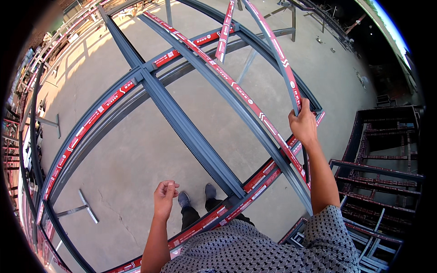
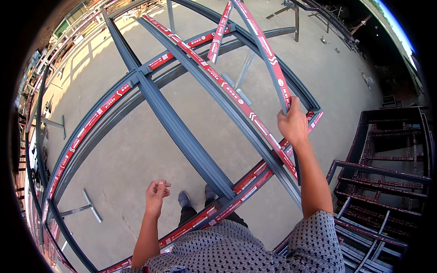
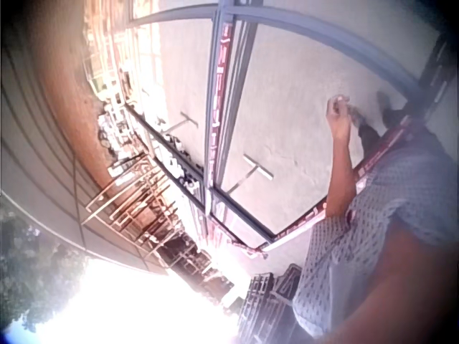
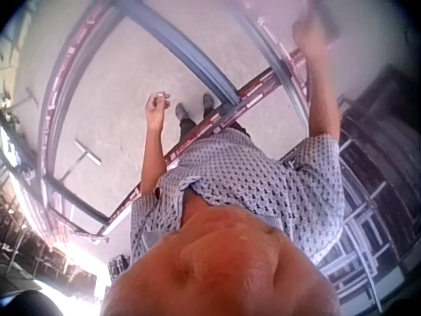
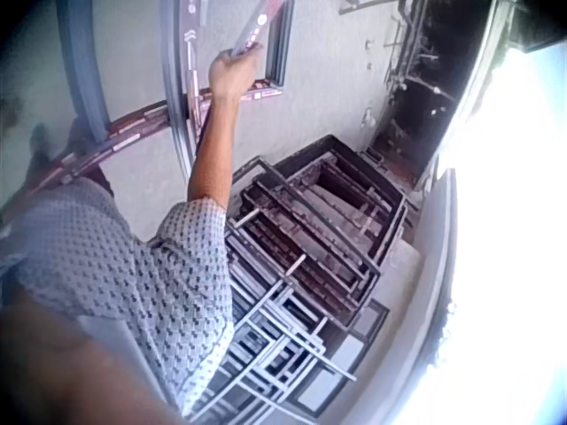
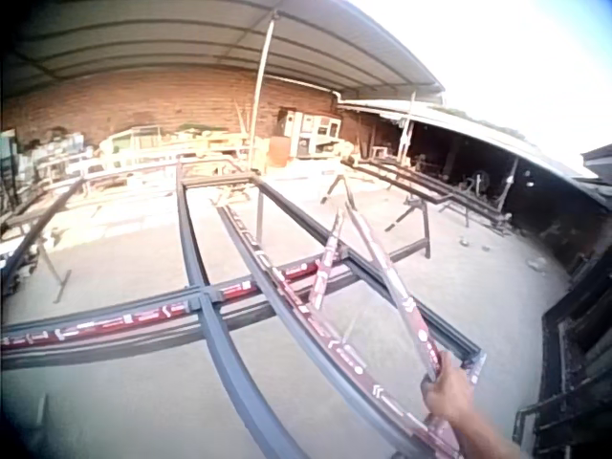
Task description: The person assembles a window frame by hand, inserting long metal profiles into the grooves of a larger frame structure. They repeatedly pick up profiles, align them, and press them into place, then walk to retrieve additional pieces and continue assembly.
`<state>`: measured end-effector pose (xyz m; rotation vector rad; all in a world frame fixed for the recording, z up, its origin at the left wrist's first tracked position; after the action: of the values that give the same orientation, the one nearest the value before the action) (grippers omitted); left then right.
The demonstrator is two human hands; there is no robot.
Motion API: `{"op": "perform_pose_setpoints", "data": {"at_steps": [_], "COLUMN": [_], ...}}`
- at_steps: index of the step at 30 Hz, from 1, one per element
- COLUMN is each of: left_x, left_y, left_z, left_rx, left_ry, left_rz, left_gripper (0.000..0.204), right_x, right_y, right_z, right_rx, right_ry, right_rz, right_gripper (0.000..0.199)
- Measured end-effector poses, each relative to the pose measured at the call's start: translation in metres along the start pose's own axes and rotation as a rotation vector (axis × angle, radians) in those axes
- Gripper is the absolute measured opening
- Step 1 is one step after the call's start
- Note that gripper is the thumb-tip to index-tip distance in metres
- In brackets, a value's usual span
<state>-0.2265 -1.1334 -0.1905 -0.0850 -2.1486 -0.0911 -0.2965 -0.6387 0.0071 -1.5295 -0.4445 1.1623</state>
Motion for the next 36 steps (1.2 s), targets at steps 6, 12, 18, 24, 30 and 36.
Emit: {"op": "perform_pose_setpoints", "data": {"at_steps": [6,12,18,24,30,36], "left_x": [-0.031,-0.042,-0.034,-0.032,-0.006,0.059], "left_y": [-0.017,-0.02,-0.009,-0.016,-0.065,-0.177], "left_z": [-0.008,-0.013,-0.01,-0.015,-0.002,0.049], "left_rx": [0.089,0.096,0.068,0.072,0.219,0.427], "left_ry": [-0.075,-0.108,-0.166,-0.157,-0.117,0.006], "left_rz": [0.063,0.098,0.195,0.217,0.09,-0.114], "left_gripper": [0.03,0.031,0.029,0.027,0.029,0.032], "right_x": [0.148,0.182,0.232,0.215,0.216,0.099], "right_y": [0.026,0.046,0.071,0.062,0.047,0.02], "right_z": [0.033,0.027,0.029,0.032,0.047,0.039], "right_rx": [0.064,0.039,0.092,0.035,0.144,0.344], "right_ry": [0.187,0.273,0.172,0.218,0.105,-0.104], "right_rz": [-0.3,-0.389,-0.476,-0.566,-0.605,-0.307], "right_gripper": [0.045,0.047,0.057,0.071,0.079,0.061]}}
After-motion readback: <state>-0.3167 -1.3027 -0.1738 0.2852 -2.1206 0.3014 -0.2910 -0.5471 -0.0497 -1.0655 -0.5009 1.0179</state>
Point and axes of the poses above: each hand's wrist, its own z-axis towards the middle knuckle, its own y-axis out of the palm, x = y × z, the point moved 1 cm from there along z, towards the middle knuckle, and after that the axes turned 2 degrees about -y, right-handed, at the moved point
